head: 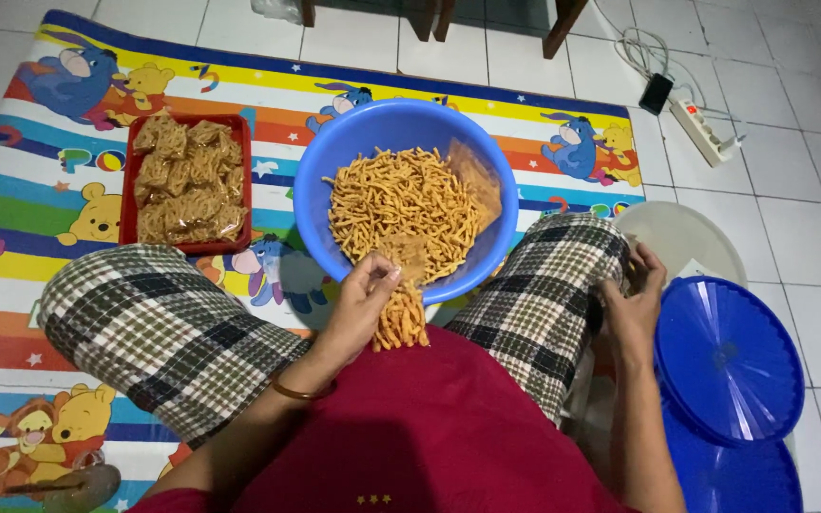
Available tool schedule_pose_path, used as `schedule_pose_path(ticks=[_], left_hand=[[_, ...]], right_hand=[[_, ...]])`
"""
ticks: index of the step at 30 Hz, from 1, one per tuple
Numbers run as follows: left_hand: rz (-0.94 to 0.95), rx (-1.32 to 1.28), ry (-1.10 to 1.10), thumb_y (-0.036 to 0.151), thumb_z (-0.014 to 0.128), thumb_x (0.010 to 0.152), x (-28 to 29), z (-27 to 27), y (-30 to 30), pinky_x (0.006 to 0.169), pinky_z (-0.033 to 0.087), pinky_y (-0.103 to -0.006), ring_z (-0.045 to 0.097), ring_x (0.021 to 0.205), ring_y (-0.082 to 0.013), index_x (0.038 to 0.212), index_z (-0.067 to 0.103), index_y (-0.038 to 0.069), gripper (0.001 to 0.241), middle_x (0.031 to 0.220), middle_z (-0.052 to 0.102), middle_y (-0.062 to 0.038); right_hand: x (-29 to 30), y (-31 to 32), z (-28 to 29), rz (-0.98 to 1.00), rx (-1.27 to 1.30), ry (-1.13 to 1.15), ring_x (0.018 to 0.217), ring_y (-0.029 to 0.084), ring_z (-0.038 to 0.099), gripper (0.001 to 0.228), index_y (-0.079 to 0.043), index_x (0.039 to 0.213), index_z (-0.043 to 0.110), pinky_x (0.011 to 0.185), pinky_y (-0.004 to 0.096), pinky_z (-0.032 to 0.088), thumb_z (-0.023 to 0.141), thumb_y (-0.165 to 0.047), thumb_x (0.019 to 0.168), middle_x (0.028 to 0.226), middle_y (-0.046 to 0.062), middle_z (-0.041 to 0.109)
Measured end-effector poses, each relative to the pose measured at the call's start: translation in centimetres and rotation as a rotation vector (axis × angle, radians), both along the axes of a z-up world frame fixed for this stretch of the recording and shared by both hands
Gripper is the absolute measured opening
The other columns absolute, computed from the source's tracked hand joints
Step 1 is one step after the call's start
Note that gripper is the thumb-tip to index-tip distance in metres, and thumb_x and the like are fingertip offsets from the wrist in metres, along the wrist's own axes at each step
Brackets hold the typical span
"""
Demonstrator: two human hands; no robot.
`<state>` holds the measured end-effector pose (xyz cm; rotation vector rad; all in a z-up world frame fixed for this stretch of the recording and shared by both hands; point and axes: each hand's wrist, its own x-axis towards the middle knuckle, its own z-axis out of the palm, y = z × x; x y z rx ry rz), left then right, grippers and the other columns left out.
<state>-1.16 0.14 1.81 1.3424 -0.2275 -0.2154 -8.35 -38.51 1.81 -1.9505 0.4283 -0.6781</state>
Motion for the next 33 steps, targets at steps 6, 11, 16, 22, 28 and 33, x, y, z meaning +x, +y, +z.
schedule_pose_path(ticks=[6, 11, 16, 22, 28, 33], left_hand=[[-0.015, -0.005, -0.021, 0.011, 0.056, 0.105, 0.6, -0.5, 0.1, 0.078, 0.04, -0.0293, 0.048, 0.088, -0.0113, 0.095, 0.057, 0.009, 0.01, 0.088, 0.05, -0.001], [-0.019, 0.022, -0.024, 0.013, 0.057, 0.104, 0.2, 0.5, 0.4, 0.077, 0.039, -0.0296, 0.046, 0.088, -0.0115, 0.095, 0.057, 0.009, 0.011, 0.088, 0.049, 0.0], [-0.023, 0.009, -0.015, 0.014, 0.057, 0.105, 0.1, 1.3, 0.3, 0.076, 0.038, -0.0284, 0.045, 0.084, -0.0095, 0.094, 0.058, 0.009, 0.012, 0.085, 0.046, 0.002], [-0.024, 0.019, -0.011, 0.015, 0.057, 0.105, 0.1, 0.8, 0.3, 0.073, 0.037, -0.0292, 0.044, 0.084, -0.0101, 0.093, 0.057, 0.008, 0.014, 0.084, 0.047, 0.001], [-0.012, 0.011, -0.016, 0.014, 0.059, 0.104, 0.3, 0.0, 0.2, 0.075, 0.04, -0.0285, 0.047, 0.086, -0.0118, 0.094, 0.058, 0.008, 0.012, 0.088, 0.051, -0.001], [-0.018, 0.003, 0.01, 0.013, 0.059, 0.103, 0.1, -0.1, 0.2, 0.075, 0.04, -0.0283, 0.047, 0.087, -0.0111, 0.095, 0.058, 0.008, 0.01, 0.089, 0.05, 0.0]], right_hand=[[-2.1, -1.8, -0.3, -0.095, -0.047, 0.023, 0.099, 0.022, 0.05, 0.072, -0.002, 0.139, 0.055, 0.092, 0.039, 0.054, 0.069, 0.016, 0.071, 0.115, 0.013, 0.048], [-3.2, -2.0, -0.5, -0.127, -0.144, 0.123, 0.087, 0.019, 0.062, 0.02, -0.016, 0.097, 0.076, 0.079, 0.034, 0.053, 0.079, 0.002, 0.088, 0.088, 0.006, 0.064], [-1.9, 1.3, 4.7, 0.042, -0.1, 0.033, 0.129, 0.036, 0.058, 0.035, -0.011, 0.119, 0.075, 0.107, 0.047, 0.049, 0.053, 0.005, 0.096, 0.13, 0.023, 0.065], [3.2, 1.3, 3.3, 0.162, -0.602, 0.162, 0.139, 0.046, 0.044, 0.103, -0.008, 0.158, 0.044, 0.117, 0.058, 0.023, 0.089, -0.042, 0.072, 0.143, 0.029, 0.052], [9.2, -0.5, 4.0, 0.125, -0.351, 0.449, 0.134, 0.054, 0.045, 0.105, -0.016, 0.163, 0.036, 0.111, 0.069, 0.028, 0.085, -0.053, 0.079, 0.138, 0.028, 0.055], [14.0, -5.9, 0.5, 0.25, -0.481, 0.619, 0.1, 0.039, 0.071, 0.017, -0.028, 0.093, 0.081, 0.091, 0.043, 0.05, 0.078, -0.044, 0.087, 0.089, 0.007, 0.078]])
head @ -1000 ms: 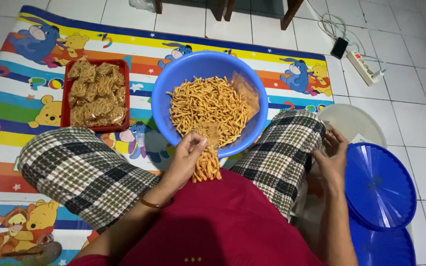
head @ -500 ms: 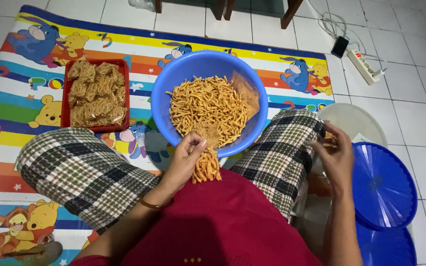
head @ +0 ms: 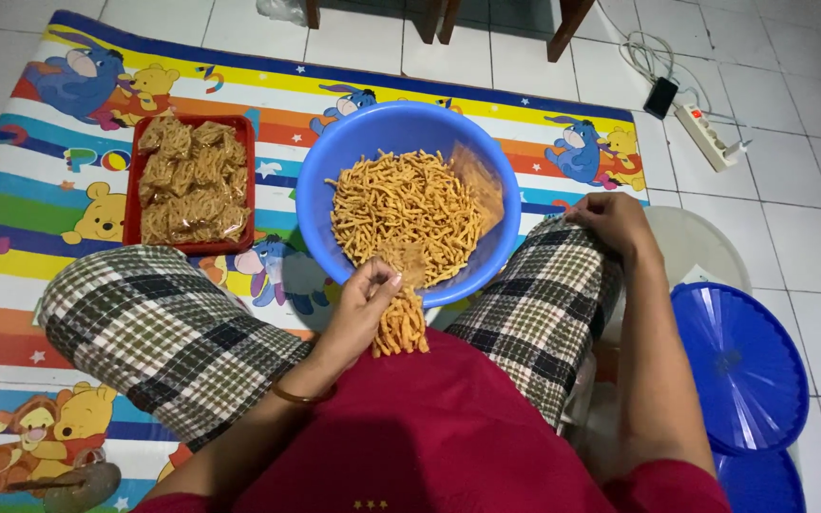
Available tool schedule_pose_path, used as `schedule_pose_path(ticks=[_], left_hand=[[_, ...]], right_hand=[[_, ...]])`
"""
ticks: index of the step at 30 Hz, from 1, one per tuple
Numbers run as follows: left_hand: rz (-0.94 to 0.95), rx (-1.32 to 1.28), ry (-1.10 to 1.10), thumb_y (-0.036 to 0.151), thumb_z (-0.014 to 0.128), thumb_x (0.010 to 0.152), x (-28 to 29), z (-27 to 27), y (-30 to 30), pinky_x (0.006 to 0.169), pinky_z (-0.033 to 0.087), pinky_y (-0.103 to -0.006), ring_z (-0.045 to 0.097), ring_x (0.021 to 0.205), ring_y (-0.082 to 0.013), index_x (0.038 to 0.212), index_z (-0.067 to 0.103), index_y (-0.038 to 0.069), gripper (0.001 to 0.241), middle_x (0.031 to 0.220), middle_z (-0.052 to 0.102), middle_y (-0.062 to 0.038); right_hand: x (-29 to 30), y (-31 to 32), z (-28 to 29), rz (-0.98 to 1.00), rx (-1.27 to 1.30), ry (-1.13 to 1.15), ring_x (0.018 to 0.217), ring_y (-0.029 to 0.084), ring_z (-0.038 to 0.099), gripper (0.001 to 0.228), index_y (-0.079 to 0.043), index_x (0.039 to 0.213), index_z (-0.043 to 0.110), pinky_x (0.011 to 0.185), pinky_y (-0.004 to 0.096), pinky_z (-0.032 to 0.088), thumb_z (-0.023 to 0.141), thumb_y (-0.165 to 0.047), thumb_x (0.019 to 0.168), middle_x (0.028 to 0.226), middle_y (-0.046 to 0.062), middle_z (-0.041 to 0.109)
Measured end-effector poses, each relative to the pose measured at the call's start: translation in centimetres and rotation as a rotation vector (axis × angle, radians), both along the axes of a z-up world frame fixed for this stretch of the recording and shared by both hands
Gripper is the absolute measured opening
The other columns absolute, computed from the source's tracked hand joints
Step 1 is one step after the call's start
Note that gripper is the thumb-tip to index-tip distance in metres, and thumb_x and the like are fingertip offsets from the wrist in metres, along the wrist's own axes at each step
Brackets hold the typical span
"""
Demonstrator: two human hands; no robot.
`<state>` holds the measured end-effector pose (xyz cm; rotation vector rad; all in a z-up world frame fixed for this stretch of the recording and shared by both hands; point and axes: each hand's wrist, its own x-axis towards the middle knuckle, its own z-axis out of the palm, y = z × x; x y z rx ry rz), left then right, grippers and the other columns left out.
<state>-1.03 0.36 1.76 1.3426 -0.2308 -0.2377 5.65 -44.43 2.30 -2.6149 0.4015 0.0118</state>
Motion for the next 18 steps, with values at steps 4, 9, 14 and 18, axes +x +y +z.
schedule_pose_path(ticks=[4, 9, 14, 18], left_hand=[[0.011, 0.007, -0.025, 0.015, 0.06, 0.102, -0.2, 0.1, 0.0, 0.072, 0.037, -0.0245, 0.045, 0.082, -0.0079, 0.096, 0.06, 0.009, 0.009, 0.087, 0.048, 0.001], [-0.003, -0.019, -0.021, 0.015, 0.06, 0.104, 0.1, 0.0, 0.2, 0.068, 0.038, -0.0251, 0.045, 0.077, -0.0082, 0.094, 0.059, 0.008, 0.012, 0.084, 0.05, 0.0], [0.024, -0.032, -0.008, 0.013, 0.061, 0.101, -0.3, -0.4, 0.0, 0.067, 0.037, -0.0222, 0.044, 0.075, -0.0054, 0.096, 0.06, 0.009, 0.007, 0.085, 0.049, 0.002], [0.032, -0.046, -0.012, 0.012, 0.061, 0.102, 0.0, 0.0, -0.1, 0.066, 0.036, -0.0218, 0.044, 0.074, -0.0047, 0.094, 0.061, 0.009, 0.009, 0.083, 0.049, 0.003]], right_hand=[[1.0, -1.4, -0.1, -0.09, 0.055, 0.068, 0.106, 0.032, 0.069, 0.019, -0.04, 0.099, 0.081, 0.091, 0.041, 0.05, 0.078, -0.053, 0.086, 0.101, -0.001, 0.077], [-3.3, 2.0, 1.6, -0.684, 0.574, 0.222, 0.12, 0.029, 0.066, 0.052, -0.003, 0.135, 0.059, 0.102, 0.044, 0.055, 0.068, -0.037, 0.096, 0.132, 0.019, 0.065], [-8.6, 1.4, -0.8, -0.584, 0.597, 0.342, 0.121, 0.033, 0.066, 0.051, -0.005, 0.14, 0.053, 0.104, 0.048, 0.055, 0.061, -0.032, 0.098, 0.136, 0.02, 0.064], [-12.8, 0.9, -2.9, -0.498, 0.617, 0.44, 0.123, 0.036, 0.066, 0.051, -0.006, 0.145, 0.049, 0.105, 0.052, 0.054, 0.056, -0.028, 0.1, 0.139, 0.021, 0.062]])
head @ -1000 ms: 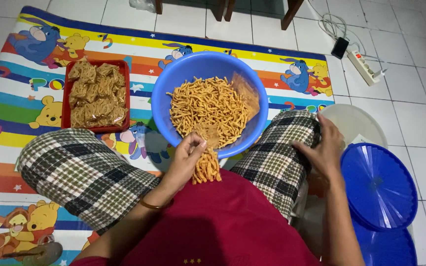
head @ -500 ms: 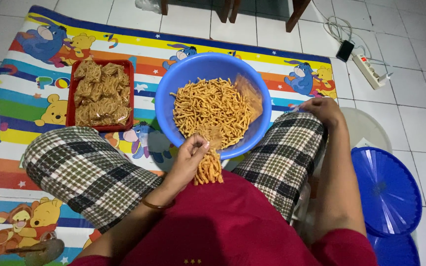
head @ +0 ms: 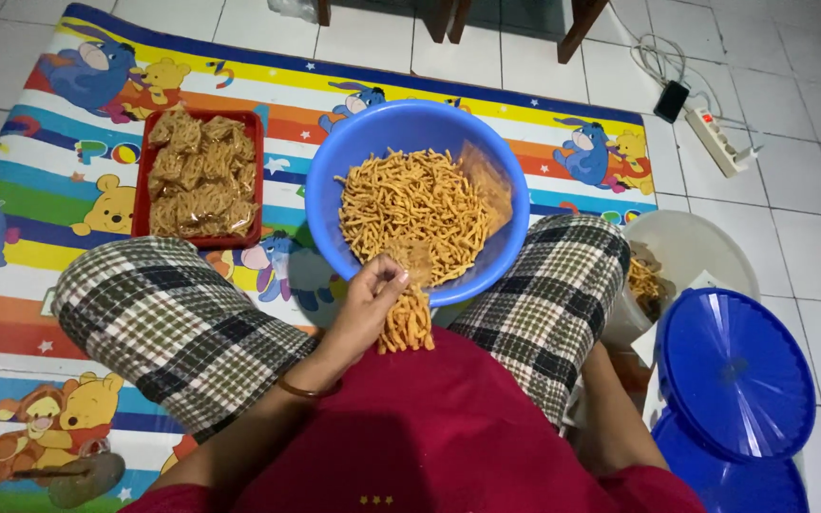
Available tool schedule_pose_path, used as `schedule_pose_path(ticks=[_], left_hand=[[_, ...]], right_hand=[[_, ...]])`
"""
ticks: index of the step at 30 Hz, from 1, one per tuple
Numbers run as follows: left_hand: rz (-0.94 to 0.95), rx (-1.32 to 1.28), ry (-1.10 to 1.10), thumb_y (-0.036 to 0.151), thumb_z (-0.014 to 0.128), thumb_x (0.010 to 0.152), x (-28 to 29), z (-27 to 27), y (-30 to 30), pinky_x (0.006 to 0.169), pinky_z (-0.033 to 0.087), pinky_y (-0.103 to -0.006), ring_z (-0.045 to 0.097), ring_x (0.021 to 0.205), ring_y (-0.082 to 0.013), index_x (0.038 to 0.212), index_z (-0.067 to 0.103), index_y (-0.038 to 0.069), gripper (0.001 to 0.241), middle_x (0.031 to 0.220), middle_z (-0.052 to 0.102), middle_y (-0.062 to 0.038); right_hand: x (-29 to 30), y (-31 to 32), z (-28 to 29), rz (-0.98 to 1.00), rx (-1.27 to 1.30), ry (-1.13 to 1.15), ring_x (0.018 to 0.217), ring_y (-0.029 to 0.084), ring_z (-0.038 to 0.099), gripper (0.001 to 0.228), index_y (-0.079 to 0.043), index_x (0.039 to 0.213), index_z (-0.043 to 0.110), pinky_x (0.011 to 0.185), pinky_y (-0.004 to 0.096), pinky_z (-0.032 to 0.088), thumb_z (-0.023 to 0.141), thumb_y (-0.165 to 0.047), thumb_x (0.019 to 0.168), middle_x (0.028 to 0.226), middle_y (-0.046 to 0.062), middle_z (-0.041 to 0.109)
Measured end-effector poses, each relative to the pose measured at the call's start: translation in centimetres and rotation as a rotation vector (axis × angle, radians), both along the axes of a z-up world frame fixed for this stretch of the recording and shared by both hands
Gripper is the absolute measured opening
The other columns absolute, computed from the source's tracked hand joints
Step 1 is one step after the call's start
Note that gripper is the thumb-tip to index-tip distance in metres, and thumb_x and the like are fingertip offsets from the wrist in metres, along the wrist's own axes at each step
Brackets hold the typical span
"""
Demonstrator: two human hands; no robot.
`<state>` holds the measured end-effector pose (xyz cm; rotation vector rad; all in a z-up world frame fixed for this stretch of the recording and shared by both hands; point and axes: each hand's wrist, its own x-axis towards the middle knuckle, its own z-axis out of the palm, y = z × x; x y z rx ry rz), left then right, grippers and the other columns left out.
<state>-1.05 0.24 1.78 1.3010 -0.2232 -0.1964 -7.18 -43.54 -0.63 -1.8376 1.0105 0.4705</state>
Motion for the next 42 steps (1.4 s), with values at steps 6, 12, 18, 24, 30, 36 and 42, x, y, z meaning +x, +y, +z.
schedule_pose_path(ticks=[6, 12, 18, 24, 30, 36, 42], left_hand=[[0.023, 0.005, -0.029, 0.012, 0.063, 0.101, 0.3, -0.8, 0.0, 0.067, 0.037, -0.0237, 0.044, 0.075, -0.0068, 0.093, 0.061, 0.007, 0.009, 0.084, 0.051, 0.001], [-0.036, 0.163, -0.036, 0.003, 0.057, 0.1, 0.5, 1.0, 0.1, 0.046, 0.036, -0.0187, 0.04, 0.055, -0.0049, 0.1, 0.057, 0.006, 0.003, 0.079, 0.052, 0.0], [0.037, 0.048, -0.151, 0.01, 0.061, 0.102, -0.1, 1.9, -0.3, 0.073, 0.047, -0.0285, 0.057, 0.081, -0.0131, 0.091, 0.06, 0.005, 0.012, 0.083, 0.059, -0.005], [0.065, 0.081, -0.227, 0.008, 0.062, 0.102, -0.1, 1.8, -0.1, 0.074, 0.051, -0.0316, 0.059, 0.084, -0.0179, 0.09, 0.059, 0.002, 0.013, 0.084, 0.056, -0.009], [0.085, 0.096, -0.245, 0.008, 0.064, 0.1, -0.6, 2.6, -0.1, 0.073, 0.051, -0.0322, 0.061, 0.085, -0.0193, 0.089, 0.061, 0.001, 0.013, 0.083, 0.055, -0.01], [0.075, 0.088, -0.222, 0.005, 0.065, 0.099, -0.7, 2.6, -0.2, 0.07, 0.052, -0.0303, 0.065, 0.081, -0.019, 0.088, 0.062, 0.0, 0.012, 0.082, 0.058, -0.012], [0.084, 0.016, -0.164, 0.008, 0.065, 0.1, -0.2, 0.3, -0.3, 0.067, 0.051, -0.0262, 0.061, 0.081, -0.0111, 0.09, 0.062, 0.0, 0.013, 0.085, 0.059, -0.007]], right_hand=[[-3.8, -0.7, -2.5, 0.149, 0.091, 0.082, 0.125, 0.041, 0.066, 0.052, -0.009, 0.152, 0.043, 0.107, 0.057, 0.053, 0.049, -0.022, 0.102, 0.144, 0.023, 0.061], [-4.3, 6.5, 9.3, 0.145, -0.079, -0.063, 0.11, 0.04, 0.072, 0.076, -0.004, 0.158, 0.037, 0.093, 0.05, 0.06, 0.064, -0.024, 0.089, 0.131, 0.03, 0.068], [-1.3, 14.3, 11.4, 0.383, 0.074, -0.827, 0.124, 0.04, 0.066, 0.055, 0.001, 0.132, 0.064, 0.097, 0.051, 0.059, 0.073, 0.011, 0.079, 0.138, 0.02, 0.064], [1.9, 23.8, 8.5, 0.375, 0.368, -0.779, 0.104, 0.024, 0.071, 0.053, -0.005, 0.137, 0.067, 0.089, 0.039, 0.063, 0.078, -0.007, 0.085, 0.124, 0.014, 0.072], [3.2, 25.3, 6.4, 0.357, 0.259, -0.8, 0.085, 0.017, 0.068, 0.03, -0.009, 0.119, 0.079, 0.075, 0.038, 0.066, 0.078, -0.02, 0.091, 0.098, 0.008, 0.071], [2.8, 26.4, 7.1, 0.342, 0.222, -0.963, 0.078, 0.016, 0.062, 0.02, -0.006, 0.11, 0.082, 0.07, 0.032, 0.057, 0.078, -0.015, 0.092, 0.088, 0.011, 0.065], [3.1, 26.8, 7.4, 0.386, 0.104, -0.989, 0.086, 0.019, 0.068, 0.012, -0.006, 0.094, 0.083, 0.081, 0.034, 0.055, 0.084, -0.014, 0.086, 0.086, 0.011, 0.075]])
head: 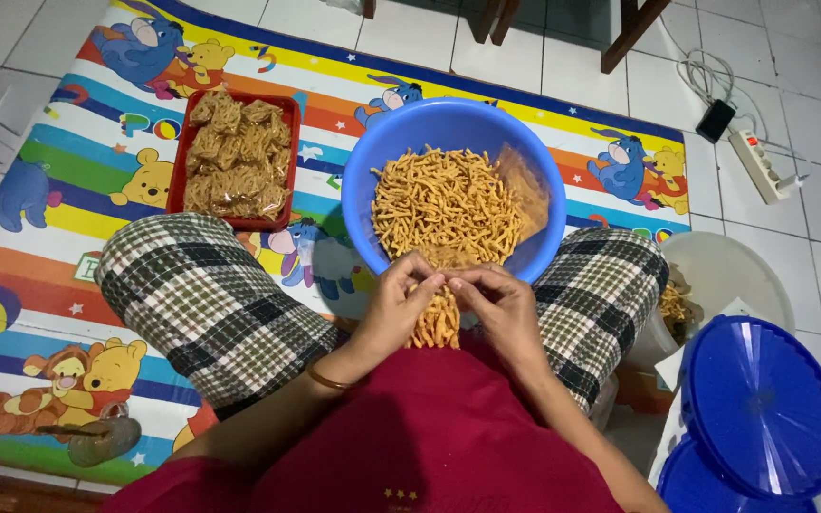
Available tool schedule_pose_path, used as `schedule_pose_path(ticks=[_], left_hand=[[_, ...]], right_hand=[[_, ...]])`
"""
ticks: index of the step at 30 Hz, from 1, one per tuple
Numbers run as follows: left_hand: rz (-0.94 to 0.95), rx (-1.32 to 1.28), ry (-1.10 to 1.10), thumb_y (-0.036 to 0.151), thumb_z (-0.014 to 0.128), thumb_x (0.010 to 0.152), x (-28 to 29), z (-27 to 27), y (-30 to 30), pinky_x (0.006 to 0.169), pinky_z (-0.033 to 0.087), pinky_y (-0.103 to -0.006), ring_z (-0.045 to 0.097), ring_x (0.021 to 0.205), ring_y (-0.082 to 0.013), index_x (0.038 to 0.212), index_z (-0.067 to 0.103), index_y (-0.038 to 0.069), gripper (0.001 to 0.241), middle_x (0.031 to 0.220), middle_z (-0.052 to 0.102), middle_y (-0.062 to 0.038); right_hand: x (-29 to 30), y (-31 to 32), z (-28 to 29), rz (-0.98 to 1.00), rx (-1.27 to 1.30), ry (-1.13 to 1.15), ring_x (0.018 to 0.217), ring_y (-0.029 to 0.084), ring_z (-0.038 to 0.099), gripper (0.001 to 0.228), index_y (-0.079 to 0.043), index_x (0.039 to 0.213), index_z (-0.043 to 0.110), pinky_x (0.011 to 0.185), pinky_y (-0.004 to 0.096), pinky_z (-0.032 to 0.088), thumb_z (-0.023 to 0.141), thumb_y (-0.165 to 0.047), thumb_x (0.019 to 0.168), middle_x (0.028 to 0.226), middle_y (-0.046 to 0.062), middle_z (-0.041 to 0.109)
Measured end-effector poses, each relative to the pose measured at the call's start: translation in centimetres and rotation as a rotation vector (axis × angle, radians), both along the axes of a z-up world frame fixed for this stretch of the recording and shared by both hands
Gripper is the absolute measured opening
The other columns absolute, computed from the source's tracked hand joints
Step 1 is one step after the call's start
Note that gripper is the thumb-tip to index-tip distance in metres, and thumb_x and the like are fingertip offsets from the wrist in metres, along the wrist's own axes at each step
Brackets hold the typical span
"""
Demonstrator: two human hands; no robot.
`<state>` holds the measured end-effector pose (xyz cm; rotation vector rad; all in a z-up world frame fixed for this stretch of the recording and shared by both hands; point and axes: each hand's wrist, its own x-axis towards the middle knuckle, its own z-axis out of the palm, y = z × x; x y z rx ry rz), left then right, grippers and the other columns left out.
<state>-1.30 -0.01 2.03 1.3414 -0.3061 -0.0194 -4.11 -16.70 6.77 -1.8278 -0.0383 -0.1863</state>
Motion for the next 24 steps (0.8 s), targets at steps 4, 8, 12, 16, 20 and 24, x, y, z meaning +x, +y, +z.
schedule_pose_path(ticks=[4, 8, 12, 16, 20, 24], left_hand=[[-0.07, -0.033, 0.126, 0.01, 0.065, 0.099, -0.1, -0.3, 0.4, 0.07, 0.049, -0.0243, 0.057, 0.08, -0.0109, 0.098, 0.064, 0.002, 0.009, 0.09, 0.06, -0.006], [-0.12, -0.132, 0.147, 0.01, 0.066, 0.098, -0.4, 0.7, 1.0, 0.085, 0.053, -0.0284, 0.064, 0.095, -0.0137, 0.102, 0.068, 0.0, 0.01, 0.099, 0.066, -0.008], [-0.2, -0.194, 0.124, 0.009, 0.061, 0.1, -0.7, 1.1, 1.8, 0.096, 0.053, -0.0358, 0.067, 0.106, -0.0214, 0.104, 0.072, -0.003, 0.016, 0.106, 0.071, -0.015], [-0.24, -0.212, 0.129, 0.007, 0.057, 0.102, -0.7, 1.9, 2.0, 0.066, 0.046, -0.0106, 0.056, 0.08, -0.002, 0.1, 0.072, 0.001, 0.016, 0.104, 0.069, -0.009], [-0.29, -0.243, 0.127, 0.001, 0.052, 0.1, -0.4, -0.1, 2.2, 0.069, 0.048, -0.0172, 0.055, 0.086, -0.009, 0.096, 0.07, 0.0, 0.018, 0.111, 0.067, -0.014], [-0.322, -0.242, 0.148, 0.002, 0.052, 0.098, -0.4, 0.1, 2.5, 0.073, 0.051, -0.0196, 0.055, 0.094, -0.012, 0.09, 0.068, 0.0, 0.019, 0.12, 0.063, -0.018]], right_hand=[[-0.3, -0.2, 0.3, 0.018, 0.034, -0.003, 0.081, 0.019, 0.067, 0.008, -0.003, 0.093, 0.082, 0.078, 0.035, 0.054, 0.081, -0.008, 0.087, 0.081, 0.013, 0.073], [-0.5, -0.5, 0.1, 0.051, 0.129, 0.011, 0.084, 0.017, 0.066, 0.011, -0.001, 0.097, 0.082, 0.079, 0.035, 0.055, 0.08, -0.004, 0.086, 0.085, 0.012, 0.074], [-0.6, -1.2, -0.8, 0.121, 0.122, 0.006, 0.086, 0.019, 0.067, 0.014, -0.002, 0.1, 0.083, 0.078, 0.035, 0.057, 0.078, -0.002, 0.086, 0.087, 0.012, 0.073], [-0.3, -2.5, -2.8, 0.189, 0.081, -0.061, 0.085, 0.02, 0.063, 0.011, -0.003, 0.095, 0.082, 0.082, 0.038, 0.052, 0.074, 0.0, 0.088, 0.086, 0.012, 0.069], [0.0, -3.4, -4.2, 0.256, 0.066, -0.139, 0.085, 0.021, 0.062, 0.011, -0.003, 0.089, 0.082, 0.083, 0.038, 0.051, 0.072, -0.002, 0.091, 0.088, 0.012, 0.065], [0.1, -3.3, -4.0, 0.295, 0.063, -0.193, 0.085, 0.022, 0.06, 0.013, -0.005, 0.087, 0.082, 0.083, 0.038, 0.049, 0.07, -0.005, 0.093, 0.09, 0.012, 0.063]])
